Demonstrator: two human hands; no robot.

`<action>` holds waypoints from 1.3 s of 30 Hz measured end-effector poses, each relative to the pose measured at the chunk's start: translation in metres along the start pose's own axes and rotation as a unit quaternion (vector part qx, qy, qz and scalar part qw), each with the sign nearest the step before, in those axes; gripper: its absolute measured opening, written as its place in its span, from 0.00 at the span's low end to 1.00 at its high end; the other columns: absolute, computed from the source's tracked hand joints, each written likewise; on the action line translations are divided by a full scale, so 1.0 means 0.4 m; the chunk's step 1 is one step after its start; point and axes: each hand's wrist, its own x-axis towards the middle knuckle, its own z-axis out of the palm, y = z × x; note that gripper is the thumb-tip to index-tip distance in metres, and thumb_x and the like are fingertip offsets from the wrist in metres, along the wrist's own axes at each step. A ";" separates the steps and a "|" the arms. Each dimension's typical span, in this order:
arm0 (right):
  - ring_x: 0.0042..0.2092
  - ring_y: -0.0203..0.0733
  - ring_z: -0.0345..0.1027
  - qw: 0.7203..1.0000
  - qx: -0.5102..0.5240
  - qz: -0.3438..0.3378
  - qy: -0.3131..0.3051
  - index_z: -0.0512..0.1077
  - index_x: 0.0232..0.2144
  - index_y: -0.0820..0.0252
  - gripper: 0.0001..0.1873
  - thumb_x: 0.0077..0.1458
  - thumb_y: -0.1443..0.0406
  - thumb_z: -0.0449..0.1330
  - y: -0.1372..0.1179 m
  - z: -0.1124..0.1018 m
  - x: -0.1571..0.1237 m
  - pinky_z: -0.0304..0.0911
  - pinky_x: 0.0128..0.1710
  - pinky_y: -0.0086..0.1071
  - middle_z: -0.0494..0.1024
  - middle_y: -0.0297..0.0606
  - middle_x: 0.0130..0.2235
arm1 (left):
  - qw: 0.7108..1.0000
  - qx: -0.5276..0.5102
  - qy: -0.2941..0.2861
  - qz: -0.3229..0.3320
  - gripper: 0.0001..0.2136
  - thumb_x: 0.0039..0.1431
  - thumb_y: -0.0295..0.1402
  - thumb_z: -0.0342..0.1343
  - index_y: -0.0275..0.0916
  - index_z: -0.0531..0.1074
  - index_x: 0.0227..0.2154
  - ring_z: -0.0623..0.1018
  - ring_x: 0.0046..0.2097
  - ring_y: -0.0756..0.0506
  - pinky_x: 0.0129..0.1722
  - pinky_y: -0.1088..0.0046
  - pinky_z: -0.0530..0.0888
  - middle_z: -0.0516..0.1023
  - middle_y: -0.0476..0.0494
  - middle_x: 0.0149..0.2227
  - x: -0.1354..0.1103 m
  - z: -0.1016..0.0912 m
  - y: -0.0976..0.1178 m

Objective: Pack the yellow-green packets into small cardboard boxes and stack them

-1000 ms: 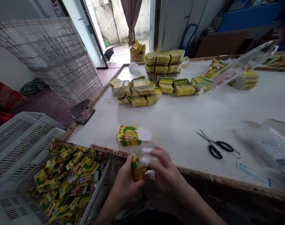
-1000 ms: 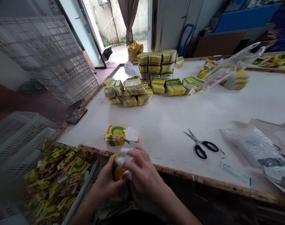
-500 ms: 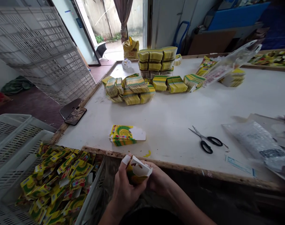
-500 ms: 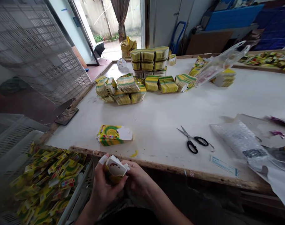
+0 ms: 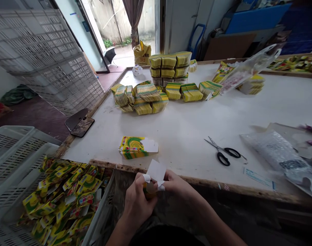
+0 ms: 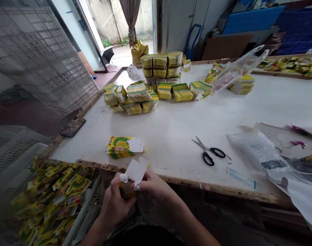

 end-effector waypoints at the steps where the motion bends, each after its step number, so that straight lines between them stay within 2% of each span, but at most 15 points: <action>1: 0.40 0.46 0.72 1.000 -0.008 0.010 -0.006 0.78 0.36 0.64 0.19 0.41 0.59 0.71 0.001 -0.004 0.004 0.61 0.41 0.33 0.80 0.38 0.34 | 1.000 0.001 -0.008 0.000 0.19 0.51 0.29 0.55 0.43 0.56 0.45 0.79 0.32 0.44 0.29 0.71 0.75 0.73 0.46 0.35 0.000 -0.002 0.001; 4: 0.45 0.49 0.72 0.999 -0.031 0.005 -0.016 0.77 0.40 0.65 0.23 0.41 0.59 0.71 0.002 -0.011 0.008 0.63 0.43 0.35 0.81 0.41 0.39 | 1.000 0.005 -0.022 -0.013 0.18 0.51 0.28 0.53 0.43 0.56 0.44 0.78 0.31 0.44 0.29 0.70 0.75 0.72 0.46 0.34 0.002 -0.013 0.004; 8: 0.56 0.52 0.66 0.991 -0.118 -0.068 -0.005 0.68 0.56 0.61 0.29 0.53 0.60 0.64 0.010 -0.002 -0.014 0.59 0.56 0.43 0.74 0.45 0.55 | 0.995 0.005 -0.071 -0.067 0.20 0.53 0.32 0.53 0.42 0.54 0.48 0.78 0.31 0.42 0.29 0.66 0.76 0.73 0.45 0.33 0.013 -0.024 0.007; 11: 0.66 0.49 0.50 0.950 -0.281 -0.136 0.000 0.53 0.65 0.56 0.35 0.58 0.67 0.58 0.028 0.016 -0.034 0.46 0.66 0.44 0.58 0.44 0.66 | 0.986 -0.052 -0.131 -0.093 0.27 0.53 0.32 0.53 0.42 0.49 0.54 0.79 0.32 0.41 0.30 0.65 0.77 0.75 0.44 0.34 0.020 -0.012 0.003; 13: 0.69 0.48 0.43 0.910 -0.378 -0.171 0.000 0.49 0.67 0.56 0.38 0.56 0.74 0.54 0.044 0.022 -0.037 0.42 0.67 0.44 0.50 0.44 0.69 | 0.985 -0.072 -0.136 -0.082 0.29 0.52 0.31 0.52 0.42 0.47 0.56 0.80 0.39 0.39 0.36 0.62 0.78 0.76 0.38 0.41 0.021 0.003 -0.004; 16: 0.69 0.46 0.45 0.872 -0.436 -0.221 0.030 0.51 0.66 0.55 0.39 0.54 0.79 0.48 0.066 0.006 -0.025 0.47 0.66 0.43 0.52 0.44 0.69 | 0.991 -0.032 -0.098 -0.089 0.30 0.52 0.30 0.53 0.39 0.49 0.57 0.76 0.51 0.36 0.47 0.55 0.76 0.70 0.29 0.52 0.014 0.016 -0.019; 19: 0.68 0.47 0.46 0.847 -0.453 -0.266 0.078 0.50 0.67 0.53 0.39 0.55 0.79 0.47 0.075 -0.030 -0.013 0.50 0.65 0.46 0.54 0.44 0.68 | 0.990 0.017 -0.078 -0.115 0.30 0.49 0.29 0.56 0.37 0.53 0.56 0.74 0.53 0.34 0.50 0.50 0.74 0.70 0.29 0.52 0.003 0.000 -0.035; 21: 0.69 0.49 0.44 0.829 -0.482 -0.276 0.060 0.45 0.68 0.53 0.40 0.56 0.78 0.47 0.076 -0.050 -0.011 0.52 0.64 0.47 0.49 0.45 0.69 | 0.990 0.021 -0.078 -0.111 0.28 0.49 0.28 0.57 0.39 0.57 0.53 0.75 0.51 0.36 0.49 0.53 0.74 0.73 0.34 0.50 -0.001 -0.022 -0.042; 23: 0.68 0.51 0.46 0.816 -0.510 -0.271 0.024 0.44 0.68 0.53 0.39 0.58 0.77 0.48 0.076 -0.058 -0.012 0.55 0.62 0.47 0.46 0.48 0.70 | 0.991 0.013 -0.083 -0.100 0.25 0.49 0.29 0.58 0.40 0.60 0.51 0.77 0.48 0.39 0.47 0.58 0.76 0.75 0.38 0.46 0.000 -0.044 -0.044; 25: 0.66 0.52 0.52 0.815 -0.519 -0.257 0.017 0.52 0.66 0.54 0.33 0.60 0.74 0.49 0.073 -0.058 -0.014 0.59 0.59 0.45 0.46 0.50 0.70 | 0.991 0.011 -0.088 -0.096 0.24 0.50 0.32 0.60 0.40 0.61 0.50 0.78 0.46 0.40 0.45 0.62 0.76 0.76 0.40 0.44 0.007 -0.060 -0.041; 28: 0.62 0.53 0.61 0.824 -0.517 -0.231 0.025 0.68 0.56 0.56 0.20 0.62 0.69 0.52 0.055 -0.056 -0.020 0.63 0.56 0.41 0.51 0.52 0.68 | 0.991 0.002 -0.095 -0.099 0.24 0.50 0.35 0.61 0.41 0.63 0.50 0.79 0.46 0.41 0.45 0.65 0.76 0.77 0.41 0.44 0.020 -0.075 -0.034; 31: 0.60 0.52 0.65 0.824 -0.526 -0.211 0.004 0.74 0.49 0.57 0.15 0.62 0.69 0.53 0.027 -0.060 -0.028 0.64 0.54 0.39 0.55 0.54 0.67 | 0.990 -0.002 -0.102 -0.096 0.24 0.47 0.33 0.62 0.42 0.65 0.48 0.79 0.45 0.41 0.43 0.68 0.76 0.78 0.42 0.45 0.032 -0.088 -0.031; 33: 0.61 0.52 0.63 0.825 -0.527 -0.203 -0.015 0.73 0.50 0.57 0.16 0.61 0.69 0.54 0.012 -0.061 -0.032 0.62 0.55 0.40 0.54 0.53 0.67 | 0.991 0.004 -0.104 -0.088 0.23 0.46 0.32 0.62 0.41 0.65 0.47 0.79 0.45 0.41 0.43 0.68 0.76 0.78 0.42 0.44 0.039 -0.099 -0.030; 35: 0.64 0.51 0.58 0.832 -0.514 -0.206 -0.026 0.70 0.54 0.56 0.19 0.62 0.69 0.53 0.010 -0.057 -0.032 0.60 0.57 0.40 0.49 0.51 0.69 | 0.991 0.008 -0.106 -0.080 0.22 0.46 0.30 0.61 0.40 0.66 0.47 0.79 0.44 0.41 0.42 0.68 0.77 0.78 0.41 0.43 0.045 -0.106 -0.029; 39: 0.69 0.49 0.42 0.847 -0.481 -0.224 0.002 0.54 0.65 0.53 0.30 0.62 0.72 0.48 0.046 -0.037 -0.014 0.53 0.63 0.43 0.41 0.46 0.71 | 0.993 0.025 -0.083 -0.074 0.25 0.45 0.28 0.58 0.38 0.64 0.49 0.79 0.46 0.40 0.45 0.65 0.76 0.78 0.39 0.44 0.046 -0.095 -0.023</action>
